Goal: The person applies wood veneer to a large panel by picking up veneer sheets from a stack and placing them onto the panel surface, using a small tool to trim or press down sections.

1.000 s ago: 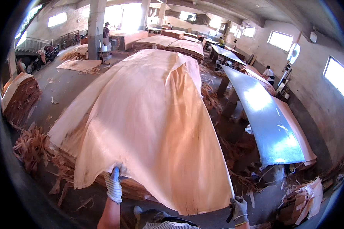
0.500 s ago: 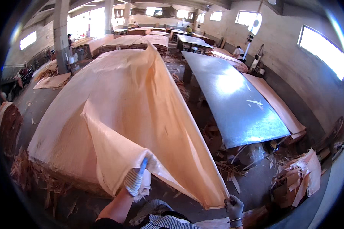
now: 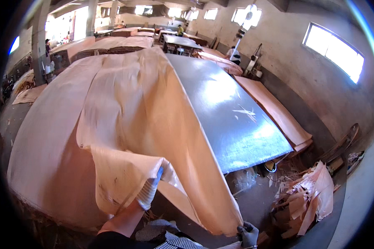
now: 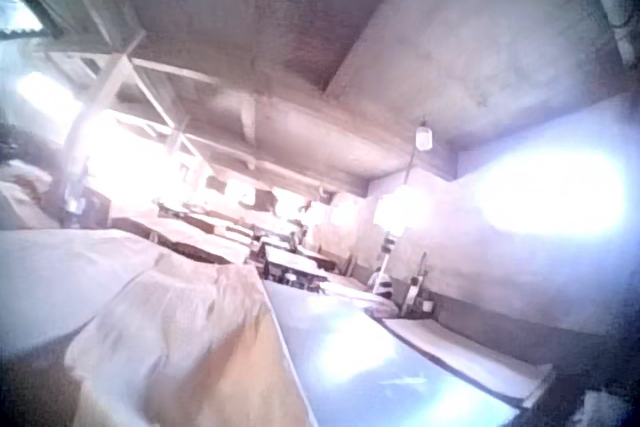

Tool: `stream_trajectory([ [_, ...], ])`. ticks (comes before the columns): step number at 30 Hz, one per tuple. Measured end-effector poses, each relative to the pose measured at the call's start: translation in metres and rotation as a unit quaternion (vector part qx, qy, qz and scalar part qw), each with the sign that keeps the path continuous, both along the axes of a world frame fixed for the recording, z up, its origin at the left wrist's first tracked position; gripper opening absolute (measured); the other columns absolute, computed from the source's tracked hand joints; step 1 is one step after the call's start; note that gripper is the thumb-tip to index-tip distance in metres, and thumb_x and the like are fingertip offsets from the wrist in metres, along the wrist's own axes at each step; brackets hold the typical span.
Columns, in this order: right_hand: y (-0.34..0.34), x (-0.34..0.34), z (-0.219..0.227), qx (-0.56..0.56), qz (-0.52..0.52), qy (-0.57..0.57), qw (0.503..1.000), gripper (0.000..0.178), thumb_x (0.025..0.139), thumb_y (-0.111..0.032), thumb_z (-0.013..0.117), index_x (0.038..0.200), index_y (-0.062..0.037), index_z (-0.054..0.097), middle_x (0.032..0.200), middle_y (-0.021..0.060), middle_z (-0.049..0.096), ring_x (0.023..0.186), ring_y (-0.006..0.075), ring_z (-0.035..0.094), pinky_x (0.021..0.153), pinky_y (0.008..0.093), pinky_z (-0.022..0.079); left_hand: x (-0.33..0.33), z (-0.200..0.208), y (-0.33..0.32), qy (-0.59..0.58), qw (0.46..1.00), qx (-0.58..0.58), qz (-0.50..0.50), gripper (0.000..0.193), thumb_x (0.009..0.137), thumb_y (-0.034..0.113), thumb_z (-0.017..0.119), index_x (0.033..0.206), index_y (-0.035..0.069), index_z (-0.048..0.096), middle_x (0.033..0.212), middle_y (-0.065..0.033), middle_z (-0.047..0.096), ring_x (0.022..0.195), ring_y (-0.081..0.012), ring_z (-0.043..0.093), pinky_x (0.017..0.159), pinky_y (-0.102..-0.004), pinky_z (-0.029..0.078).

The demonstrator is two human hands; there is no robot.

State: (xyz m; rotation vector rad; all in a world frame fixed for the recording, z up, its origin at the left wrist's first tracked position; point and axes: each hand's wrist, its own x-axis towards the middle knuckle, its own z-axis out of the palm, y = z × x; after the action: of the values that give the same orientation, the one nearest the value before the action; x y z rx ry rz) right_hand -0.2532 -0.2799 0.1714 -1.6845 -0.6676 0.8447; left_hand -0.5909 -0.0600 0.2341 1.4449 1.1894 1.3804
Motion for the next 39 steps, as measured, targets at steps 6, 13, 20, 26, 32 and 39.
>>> stream_trajectory([
  [6,0.057,0.104,0.005,-0.009,-0.048,-0.032,0.998,0.020,0.074,-0.002,0.065,0.094,0.0016,0.063,0.062,0.0006,0.057,0.044,0.0062,0.047,0.040,0.0202,0.038,0.108,0.016,0.055,-0.070,0.997,-0.034,-0.012,0.026,0.089,0.021,0.053,0.102,0.000,0.061,0.094,-0.0099,0.063,0.086,-0.0199,0.058,0.078,-0.0328,0.044],
  [13,0.149,0.281,0.007,0.011,-0.007,-0.054,0.998,0.019,0.077,-0.004,0.064,0.095,0.0004,0.062,0.060,-0.0002,0.055,0.041,0.0064,0.047,0.036,0.0206,0.035,0.229,-0.031,0.105,-0.204,0.978,-0.009,0.041,0.027,0.087,0.019,0.055,0.103,-0.002,0.062,0.096,-0.0056,0.063,0.087,-0.0128,0.057,0.078,-0.0282,0.045],
  [20,0.254,0.462,0.014,0.050,0.009,-0.069,0.996,0.017,0.078,-0.006,0.064,0.094,-0.0015,0.064,0.059,-0.0016,0.054,0.039,0.0062,0.045,0.033,0.0208,0.033,0.339,-0.057,0.127,-0.287,0.949,-0.047,0.120,0.025,0.086,0.025,0.057,0.098,0.004,0.063,0.088,-0.0009,0.062,0.078,-0.0091,0.057,0.068,-0.0236,0.046],
  [26,0.334,0.557,0.014,0.068,0.030,-0.062,0.995,0.012,0.077,-0.006,0.064,0.088,-0.0025,0.063,0.057,-0.0006,0.053,0.037,0.0071,0.044,0.031,0.0215,0.031,0.399,-0.096,0.148,-0.413,0.891,-0.147,0.118,0.024,0.086,0.022,0.055,0.103,0.004,0.057,0.096,-0.0090,0.062,0.084,-0.0229,0.062,0.072,-0.0375,0.054],
  [32,0.393,0.637,-0.016,0.064,0.018,-0.099,0.993,0.008,0.076,-0.008,0.067,0.079,-0.0044,0.060,0.057,-0.0004,0.054,0.039,0.0078,0.045,0.034,0.0211,0.033,0.463,-0.163,0.163,-0.417,0.863,-0.270,0.090,0.029,0.085,0.022,0.056,0.109,0.007,0.050,0.100,-0.0110,0.058,0.086,-0.0300,0.061,0.075,-0.0469,0.053],
  [39,0.413,0.665,0.000,0.004,0.031,-0.104,0.994,0.011,0.073,-0.005,0.069,0.070,-0.0065,0.058,0.061,-0.0030,0.054,0.047,0.0069,0.047,0.044,0.0211,0.037,0.505,-0.244,0.156,-0.506,0.748,-0.412,0.121,0.035,0.085,0.024,0.055,0.116,0.011,0.045,0.114,-0.0139,0.051,0.103,-0.0329,0.051,0.087,-0.0510,0.044],
])
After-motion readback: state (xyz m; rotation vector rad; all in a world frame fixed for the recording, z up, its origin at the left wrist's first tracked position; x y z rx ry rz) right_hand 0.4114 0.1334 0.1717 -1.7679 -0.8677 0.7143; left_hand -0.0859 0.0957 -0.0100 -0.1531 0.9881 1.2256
